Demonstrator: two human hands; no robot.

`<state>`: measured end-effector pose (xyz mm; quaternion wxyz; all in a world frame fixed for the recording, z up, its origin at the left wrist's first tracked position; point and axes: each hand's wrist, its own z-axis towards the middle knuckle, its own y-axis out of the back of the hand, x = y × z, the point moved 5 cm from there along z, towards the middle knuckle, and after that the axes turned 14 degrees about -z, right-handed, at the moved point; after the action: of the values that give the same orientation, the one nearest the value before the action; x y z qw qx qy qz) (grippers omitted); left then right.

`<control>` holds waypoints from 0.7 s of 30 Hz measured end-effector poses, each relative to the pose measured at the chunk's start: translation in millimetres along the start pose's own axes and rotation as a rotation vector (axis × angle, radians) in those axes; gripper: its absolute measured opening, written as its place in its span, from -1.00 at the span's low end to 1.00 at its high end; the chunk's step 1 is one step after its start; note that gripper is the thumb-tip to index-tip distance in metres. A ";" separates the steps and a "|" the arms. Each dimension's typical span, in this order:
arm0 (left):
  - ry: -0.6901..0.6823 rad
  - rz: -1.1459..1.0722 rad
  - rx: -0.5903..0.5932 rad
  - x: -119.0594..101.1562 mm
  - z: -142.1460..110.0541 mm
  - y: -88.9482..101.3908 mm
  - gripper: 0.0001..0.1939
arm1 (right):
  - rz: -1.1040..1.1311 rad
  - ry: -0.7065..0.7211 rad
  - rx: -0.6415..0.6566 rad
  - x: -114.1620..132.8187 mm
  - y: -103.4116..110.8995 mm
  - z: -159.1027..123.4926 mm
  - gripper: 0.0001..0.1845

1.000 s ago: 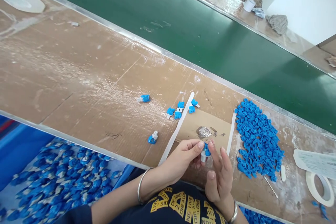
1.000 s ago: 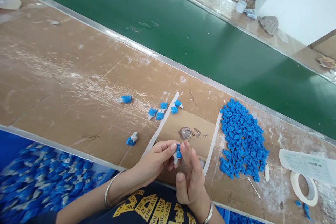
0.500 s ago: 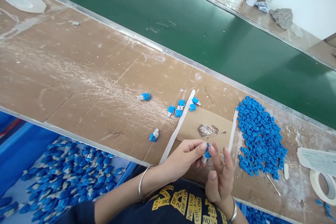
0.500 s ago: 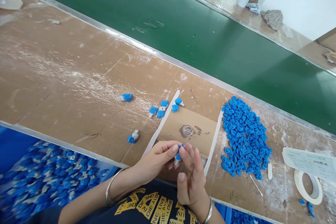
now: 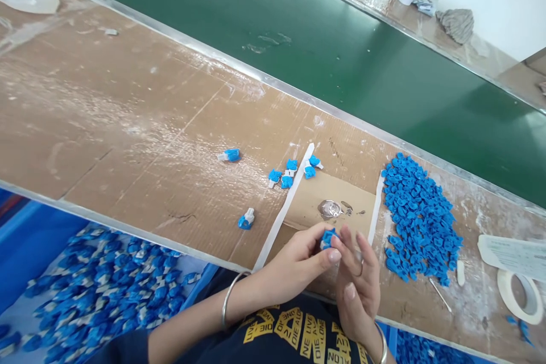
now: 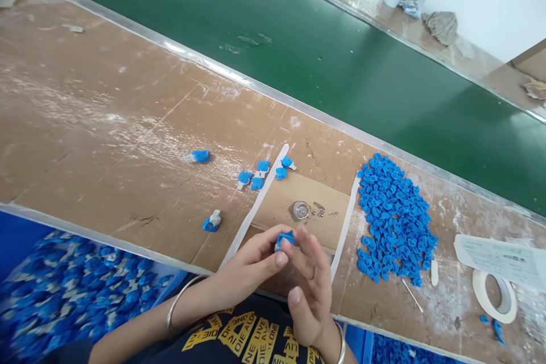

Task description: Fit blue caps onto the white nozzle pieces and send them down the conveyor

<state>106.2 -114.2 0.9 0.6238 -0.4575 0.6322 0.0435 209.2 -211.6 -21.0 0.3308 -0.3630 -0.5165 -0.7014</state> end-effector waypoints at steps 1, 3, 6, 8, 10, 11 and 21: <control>0.000 0.036 -0.016 0.5 -0.7 3.0 -0.67 | 0.011 0.026 0.002 2.1 8.9 3.4 -0.37; -0.021 0.160 -0.063 -0.7 -4.1 13.8 -0.67 | -0.108 0.051 -0.046 -1.1 38.2 9.6 -0.52; -0.118 0.489 -0.239 -12.1 -13.1 45.8 -0.67 | -0.659 -0.039 -0.161 -24.7 95.9 14.5 -0.75; -0.181 0.767 -0.424 -24.3 -20.1 74.3 -0.68 | -0.904 -0.040 -0.101 -44.1 121.0 15.3 -0.77; -0.232 1.056 -0.606 -37.5 -25.6 101.2 -0.67 | -1.011 0.004 -0.019 -60.4 131.6 15.6 -0.74; -0.257 1.192 -0.671 -43.4 -26.9 112.0 -0.66 | -1.034 0.029 0.014 -66.3 132.3 16.2 -0.73; -0.495 1.543 -0.705 -54.5 -28.0 123.6 -0.66 | -0.877 -0.092 -0.015 -76.8 113.5 38.3 -0.70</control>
<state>-3.7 -31.8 -11.6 0.3620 -0.0467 0.5615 0.7426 350.7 -195.9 -23.6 -0.0241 -0.1429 -0.6308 -0.7623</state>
